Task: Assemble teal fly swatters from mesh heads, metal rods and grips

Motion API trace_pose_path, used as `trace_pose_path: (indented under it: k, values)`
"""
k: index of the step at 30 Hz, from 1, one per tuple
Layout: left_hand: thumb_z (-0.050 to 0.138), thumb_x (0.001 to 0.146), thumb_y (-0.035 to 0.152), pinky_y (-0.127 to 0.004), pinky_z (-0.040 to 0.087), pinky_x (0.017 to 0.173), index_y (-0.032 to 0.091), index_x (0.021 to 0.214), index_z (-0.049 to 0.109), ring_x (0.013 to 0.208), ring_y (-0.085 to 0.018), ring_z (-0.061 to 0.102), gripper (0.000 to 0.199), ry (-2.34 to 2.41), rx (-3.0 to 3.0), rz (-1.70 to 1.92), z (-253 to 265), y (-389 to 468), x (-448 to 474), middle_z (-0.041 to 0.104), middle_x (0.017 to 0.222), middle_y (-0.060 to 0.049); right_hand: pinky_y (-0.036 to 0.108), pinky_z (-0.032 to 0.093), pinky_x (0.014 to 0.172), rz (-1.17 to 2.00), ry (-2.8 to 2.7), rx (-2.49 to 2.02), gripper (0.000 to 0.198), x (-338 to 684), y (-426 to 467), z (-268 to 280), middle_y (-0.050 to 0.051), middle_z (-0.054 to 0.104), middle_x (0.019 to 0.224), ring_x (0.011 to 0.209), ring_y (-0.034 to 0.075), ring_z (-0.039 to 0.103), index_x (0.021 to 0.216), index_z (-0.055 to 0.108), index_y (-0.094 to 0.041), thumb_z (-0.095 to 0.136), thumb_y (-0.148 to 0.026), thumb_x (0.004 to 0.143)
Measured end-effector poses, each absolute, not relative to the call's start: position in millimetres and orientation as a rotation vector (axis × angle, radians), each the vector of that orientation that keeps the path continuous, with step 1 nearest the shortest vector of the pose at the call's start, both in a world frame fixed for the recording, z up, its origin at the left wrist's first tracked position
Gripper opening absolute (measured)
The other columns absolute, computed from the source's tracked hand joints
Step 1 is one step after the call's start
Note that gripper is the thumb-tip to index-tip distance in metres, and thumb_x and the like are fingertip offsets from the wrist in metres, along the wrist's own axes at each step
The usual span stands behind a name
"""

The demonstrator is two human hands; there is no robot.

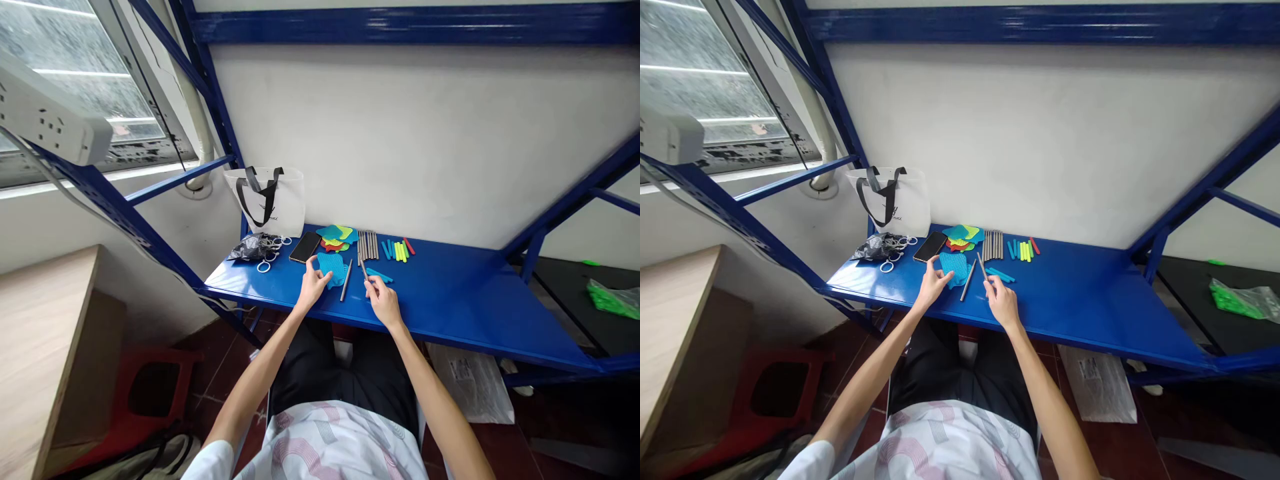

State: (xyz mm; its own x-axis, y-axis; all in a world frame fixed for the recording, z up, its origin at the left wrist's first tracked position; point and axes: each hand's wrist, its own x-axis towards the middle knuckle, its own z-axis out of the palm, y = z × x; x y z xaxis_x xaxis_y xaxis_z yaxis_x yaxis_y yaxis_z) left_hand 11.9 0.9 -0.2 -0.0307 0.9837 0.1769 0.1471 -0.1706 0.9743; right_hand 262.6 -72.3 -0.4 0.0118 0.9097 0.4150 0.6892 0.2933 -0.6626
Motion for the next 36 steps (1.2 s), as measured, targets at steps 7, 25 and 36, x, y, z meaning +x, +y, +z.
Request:
trace_pose_path:
  k: [7, 25, 36]
  values:
    - [0.071, 0.101, 0.062, -0.027, 0.036, 0.059, 0.02, 0.126, 0.071, 0.056, -0.014, 0.048, 0.049, 1.04, 1.58, 1.255, 12, -15, 13, 0.049, 0.061, 0.007, 0.028, 0.047, 0.056, 0.24, -1.911, -1.406, 0.044, 258, -76, 0, 0.003, 0.08, 0.079, 0.064, 0.023, 0.077, 0.123, 0.069, -0.025, 0.039, -0.057, 0.119]
    - [0.066, 0.1, 0.075, -0.024, 0.041, 0.048, 0.018, 0.089, 0.066, 0.049, -0.013, 0.055, 0.058, 0.73, 1.163, 1.242, 6, -3, 14, 0.059, 0.058, 0.001, 0.06, 0.05, 0.116, -0.169, -1.939, -1.671, 0.051, 308, -52, -11, 0.016, 0.052, 0.17, 0.153, 0.039, 0.052, 0.153, 0.066, -0.025, 0.045, -0.05, 0.114]
    - [0.071, 0.095, 0.075, -0.025, 0.041, 0.051, 0.02, 0.081, 0.063, 0.046, -0.013, 0.049, 0.058, 0.774, 1.171, 1.225, 10, -3, 15, 0.054, 0.05, 0.003, 0.055, 0.052, 0.112, -0.08, -2.008, -1.589, 0.044, 306, -55, -14, 0.011, 0.077, 0.142, 0.133, 0.032, 0.069, 0.142, 0.074, -0.028, 0.041, -0.041, 0.115]
